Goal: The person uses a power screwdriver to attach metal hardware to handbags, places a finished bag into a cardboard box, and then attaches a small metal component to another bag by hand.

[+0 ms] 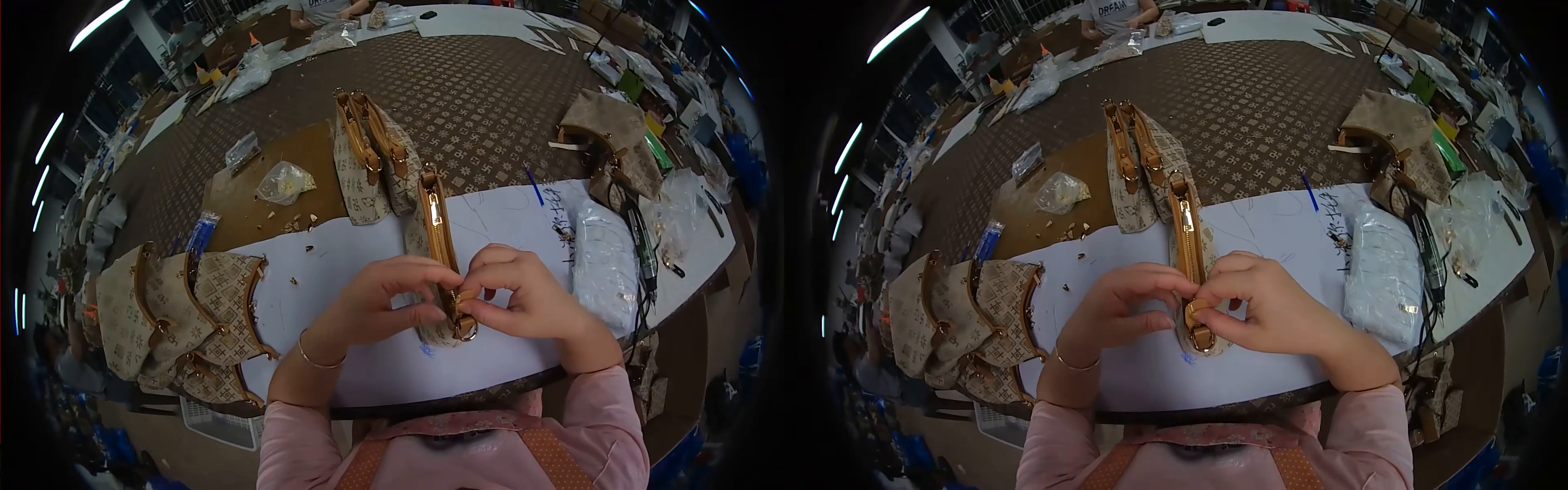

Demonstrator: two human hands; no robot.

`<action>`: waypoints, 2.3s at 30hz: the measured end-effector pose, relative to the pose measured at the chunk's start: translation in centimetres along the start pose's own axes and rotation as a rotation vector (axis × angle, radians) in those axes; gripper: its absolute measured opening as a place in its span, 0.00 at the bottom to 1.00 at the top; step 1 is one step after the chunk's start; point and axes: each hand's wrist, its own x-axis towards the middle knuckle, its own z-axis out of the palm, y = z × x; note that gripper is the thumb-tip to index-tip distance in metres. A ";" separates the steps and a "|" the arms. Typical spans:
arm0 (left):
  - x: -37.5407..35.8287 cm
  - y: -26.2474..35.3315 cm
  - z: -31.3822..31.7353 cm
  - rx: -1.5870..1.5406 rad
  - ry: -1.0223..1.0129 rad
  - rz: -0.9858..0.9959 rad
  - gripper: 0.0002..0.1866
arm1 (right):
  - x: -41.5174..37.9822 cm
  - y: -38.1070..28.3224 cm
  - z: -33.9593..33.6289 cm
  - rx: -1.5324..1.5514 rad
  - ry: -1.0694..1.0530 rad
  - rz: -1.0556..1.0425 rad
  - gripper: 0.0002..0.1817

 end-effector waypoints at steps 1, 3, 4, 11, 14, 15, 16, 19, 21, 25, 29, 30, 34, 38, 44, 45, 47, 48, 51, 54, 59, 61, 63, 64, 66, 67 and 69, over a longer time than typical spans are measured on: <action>0.0 -0.2 0.1 -0.014 0.003 -0.003 0.21 | -0.1 0.0 0.1 0.002 0.006 0.007 0.06; 0.0 -0.3 0.9 -0.027 0.057 -0.024 0.19 | -0.2 0.1 0.2 0.061 0.015 0.024 0.06; -0.1 -0.2 1.3 -0.035 0.118 -0.042 0.17 | -0.2 0.1 0.2 0.062 0.020 0.029 0.06; 0.0 0.4 2.3 0.207 0.201 0.123 0.12 | -0.3 0.5 0.5 0.112 0.040 0.003 0.04; -0.4 0.7 2.3 0.261 0.232 0.161 0.10 | -0.3 0.9 0.7 0.219 0.020 0.023 0.04; -0.4 0.8 2.3 0.250 0.225 0.140 0.08 | -0.2 1.0 0.7 0.317 0.001 0.049 0.04; -0.5 1.0 2.2 0.239 0.219 0.120 0.07 | -0.2 1.1 0.7 0.319 0.003 0.050 0.04; -0.7 1.4 2.8 -0.141 0.260 -0.114 0.05 | 0.0 1.3 0.6 0.299 -0.020 -0.059 0.04; -0.6 1.5 2.8 -0.246 0.255 -0.156 0.04 | 0.0 1.1 0.4 0.250 -0.065 -0.064 0.04; -0.8 1.0 2.3 -0.400 0.210 -0.240 0.04 | 0.0 1.2 0.9 0.273 -0.064 0.004 0.04; -0.8 0.8 2.3 -0.442 0.193 -0.217 0.03 | -0.1 1.4 1.4 0.296 -0.021 0.020 0.04; -0.8 0.8 2.4 -0.458 0.189 -0.208 0.04 | -0.2 1.4 1.4 0.289 -0.004 0.002 0.04; -0.5 2.3 2.3 -0.417 0.213 -0.275 0.06 | -0.2 1.4 1.6 0.272 0.027 -0.014 0.04; -1.0 2.4 2.1 -0.391 0.210 -0.298 0.08 | -0.1 1.7 1.7 0.290 0.001 -0.022 0.04; -1.4 2.3 2.0 -0.270 0.239 -0.272 0.08 | 0.7 3.2 0.8 0.606 -0.160 0.039 0.07; -1.4 2.3 2.0 -0.271 0.248 -0.263 0.07 | 0.8 3.4 0.6 0.702 -0.207 0.064 0.09; -1.2 2.2 2.1 -0.275 0.255 -0.254 0.07 | 0.8 3.4 0.5 0.632 -0.225 0.065 0.09; -1.2 2.2 2.2 -0.270 0.252 -0.262 0.07 | 0.8 3.4 0.4 0.562 -0.240 0.065 0.09; -1.2 2.3 2.3 -0.259 0.253 -0.284 0.07 | 0.9 4.0 0.8 0.525 -0.202 -0.006 0.08; -1.2 2.0 2.5 -0.251 0.269 -0.289 0.07 | 1.1 3.7 0.7 0.483 -0.184 0.019 0.06; -1.2 2.0 2.6 -0.268 0.300 -0.273 0.06 | 1.1 3.7 1.2 0.499 -0.155 0.070 0.07; -1.2 2.1 2.6 -0.288 0.294 -0.274 0.06 | 1.1 3.5 1.2 0.489 -0.150 0.072 0.07; -1.2 2.2 2.7 -0.295 0.297 -0.272 0.06 | 1.0 3.1 1.1 0.491 -0.146 0.090 0.07; -1.2 2.2 2.7 -0.302 0.299 -0.269 0.06 | 1.0 3.0 1.1 0.491 -0.150 0.090 0.07; -1.2 2.5 2.6 -0.316 0.303 -0.295 0.07 | 0.9 2.8 1.2 0.458 -0.133 0.049 0.06; -1.2 2.7 2.6 -0.329 0.303 -0.320 0.07 | 0.9 2.7 1.3 0.458 -0.139 0.047 0.06; -1.3 3.1 2.6 -0.288 0.290 -0.299 0.07 | 0.8 2.3 1.4 0.499 -0.115 0.099 0.05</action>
